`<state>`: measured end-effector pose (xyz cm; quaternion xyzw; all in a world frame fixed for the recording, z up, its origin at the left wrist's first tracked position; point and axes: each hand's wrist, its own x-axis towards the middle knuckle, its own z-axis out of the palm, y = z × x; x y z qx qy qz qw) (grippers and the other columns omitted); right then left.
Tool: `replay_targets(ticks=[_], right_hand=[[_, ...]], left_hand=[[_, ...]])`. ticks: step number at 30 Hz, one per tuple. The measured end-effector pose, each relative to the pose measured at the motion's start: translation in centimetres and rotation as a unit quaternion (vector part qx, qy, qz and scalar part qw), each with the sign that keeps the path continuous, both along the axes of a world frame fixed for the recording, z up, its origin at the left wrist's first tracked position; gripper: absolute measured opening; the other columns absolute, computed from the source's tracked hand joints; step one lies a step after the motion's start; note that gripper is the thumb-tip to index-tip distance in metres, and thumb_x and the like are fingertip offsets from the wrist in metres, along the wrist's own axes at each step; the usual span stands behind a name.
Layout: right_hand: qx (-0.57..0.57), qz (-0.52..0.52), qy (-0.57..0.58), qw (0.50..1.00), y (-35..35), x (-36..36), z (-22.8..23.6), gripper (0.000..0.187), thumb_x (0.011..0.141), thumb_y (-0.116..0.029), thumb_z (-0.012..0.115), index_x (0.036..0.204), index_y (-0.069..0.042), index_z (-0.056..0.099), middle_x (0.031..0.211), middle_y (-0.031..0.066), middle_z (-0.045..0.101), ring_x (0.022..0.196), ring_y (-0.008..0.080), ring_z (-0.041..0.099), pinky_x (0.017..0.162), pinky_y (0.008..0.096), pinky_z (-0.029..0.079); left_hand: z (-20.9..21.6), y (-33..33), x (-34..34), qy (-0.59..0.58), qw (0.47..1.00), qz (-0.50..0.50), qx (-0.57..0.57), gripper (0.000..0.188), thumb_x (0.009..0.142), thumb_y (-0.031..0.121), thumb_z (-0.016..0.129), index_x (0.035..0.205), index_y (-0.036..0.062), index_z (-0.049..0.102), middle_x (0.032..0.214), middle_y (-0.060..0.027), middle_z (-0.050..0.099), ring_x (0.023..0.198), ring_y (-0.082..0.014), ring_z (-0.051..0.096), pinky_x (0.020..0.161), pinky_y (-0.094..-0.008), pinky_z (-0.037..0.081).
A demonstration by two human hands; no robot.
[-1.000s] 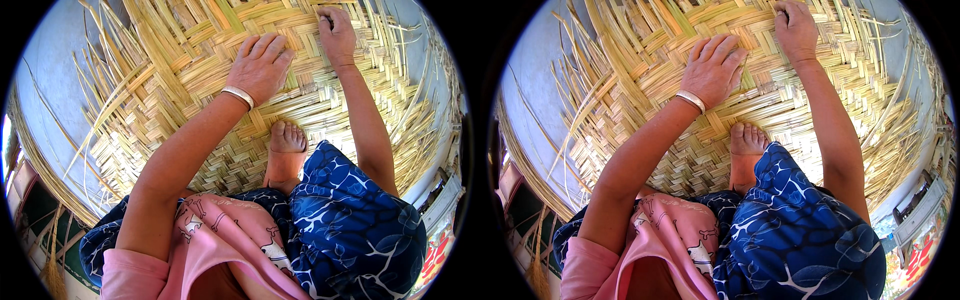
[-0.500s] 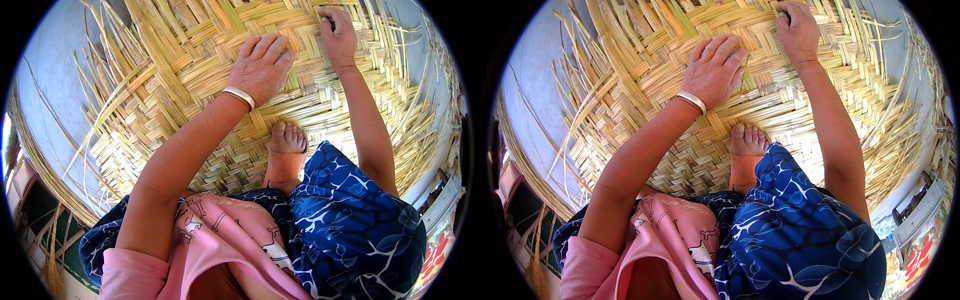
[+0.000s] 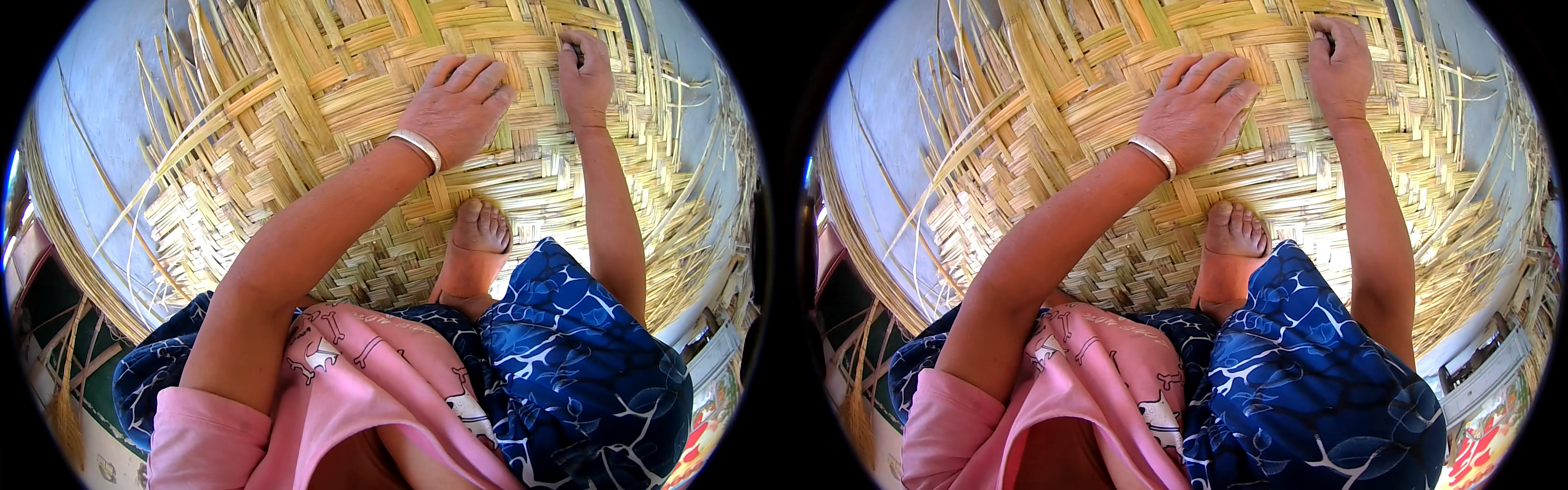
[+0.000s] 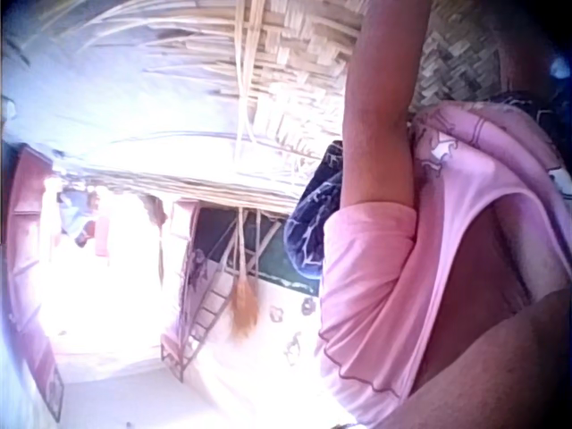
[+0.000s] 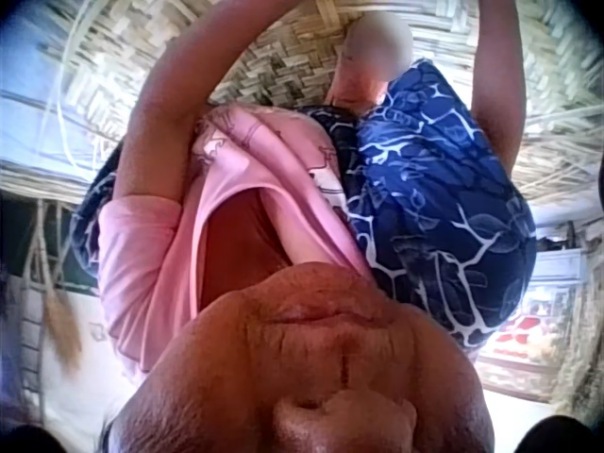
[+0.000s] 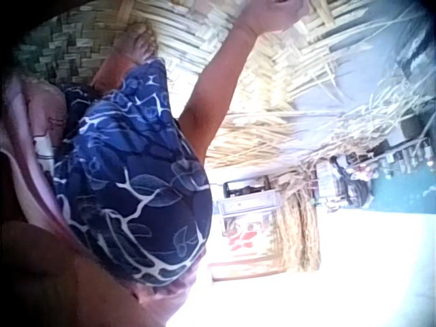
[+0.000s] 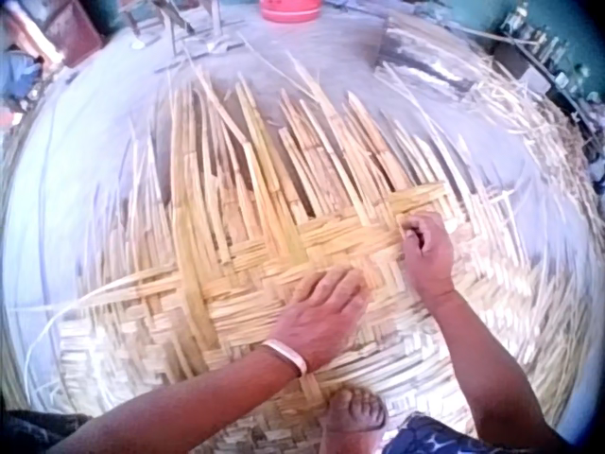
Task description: The person weaves a large flat basket using dried palm leaves. They sit on the floor and interlace the leaves by hand, gradually expanding the woven pattern.
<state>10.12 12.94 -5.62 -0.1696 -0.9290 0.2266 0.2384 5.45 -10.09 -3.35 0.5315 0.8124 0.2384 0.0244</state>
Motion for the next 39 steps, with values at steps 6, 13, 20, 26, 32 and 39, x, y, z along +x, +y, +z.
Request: replay_targets(ticks=[6,13,20,26,32,39], right_hand=[[0.015,-0.001,-0.009,1.000,0.00,-0.09,0.12,0.018,0.082,-0.012,0.056,0.097,-0.009,0.066,0.100,0.0069,0.062,0.088,0.0245,0.060,0.078,0.0330,0.049],[-0.008,-0.013,-0.013,1.000,-0.23,-0.09,0.04,0.017,0.082,-0.012,0.056,0.096,-0.010,0.066,0.099,0.0069,0.061,0.085,0.0247,0.060,0.076,0.0335,0.050],[-0.006,-0.011,-0.006,1.000,0.04,-0.08,-0.19,0.016,0.081,-0.011,0.057,0.095,-0.010,0.066,0.097,0.0073,0.062,0.085,0.0254,0.061,0.076,0.0338,0.050],[0.018,-0.003,0.005,1.000,0.11,-0.17,-0.23,0.015,0.081,-0.011,0.057,0.094,-0.009,0.066,0.096,0.0075,0.062,0.085,0.0261,0.061,0.076,0.0343,0.050],[0.003,-0.013,-0.013,1.000,0.07,-0.04,0.03,0.015,0.081,-0.011,0.057,0.094,-0.009,0.065,0.097,0.0074,0.062,0.086,0.0266,0.061,0.076,0.0352,0.050],[-0.009,-0.019,-0.015,1.000,-0.13,-0.05,0.11,0.015,0.082,-0.012,0.057,0.094,-0.009,0.065,0.098,0.0078,0.062,0.087,0.0274,0.061,0.076,0.0357,0.050]], left_hand=[[-0.08,-0.02,0.02,0.003,1.000,0.001,-0.007,0.035,0.084,0.025,0.062,0.117,0.0139,0.060,0.128,-0.0041,0.050,0.126,-0.0215,0.041,0.107,-0.0407,0.028],[-0.06,-0.06,0.02,-0.005,1.000,0.000,-0.009,0.035,0.083,0.025,0.063,0.117,0.0139,0.060,0.128,-0.0041,0.050,0.126,-0.0218,0.041,0.107,-0.0409,0.028],[-0.12,0.01,-0.01,-0.003,1.000,0.000,0.014,0.033,0.082,0.024,0.063,0.114,0.0138,0.060,0.126,-0.0044,0.051,0.124,-0.0226,0.042,0.106,-0.0412,0.030],[-0.13,0.02,0.02,0.003,1.000,0.001,0.015,0.032,0.083,0.024,0.063,0.113,0.0136,0.060,0.125,-0.0047,0.051,0.123,-0.0231,0.042,0.105,-0.0415,0.030],[0.15,0.07,0.12,0.001,1.000,0.002,0.009,0.032,0.084,0.024,0.062,0.114,0.0132,0.060,0.127,-0.0054,0.051,0.124,-0.0232,0.042,0.106,-0.0416,0.029],[0.03,0.07,0.26,0.007,1.000,0.007,0.008,0.033,0.084,0.025,0.062,0.114,0.0132,0.061,0.128,-0.0057,0.051,0.125,-0.0235,0.042,0.107,-0.0422,0.028]])
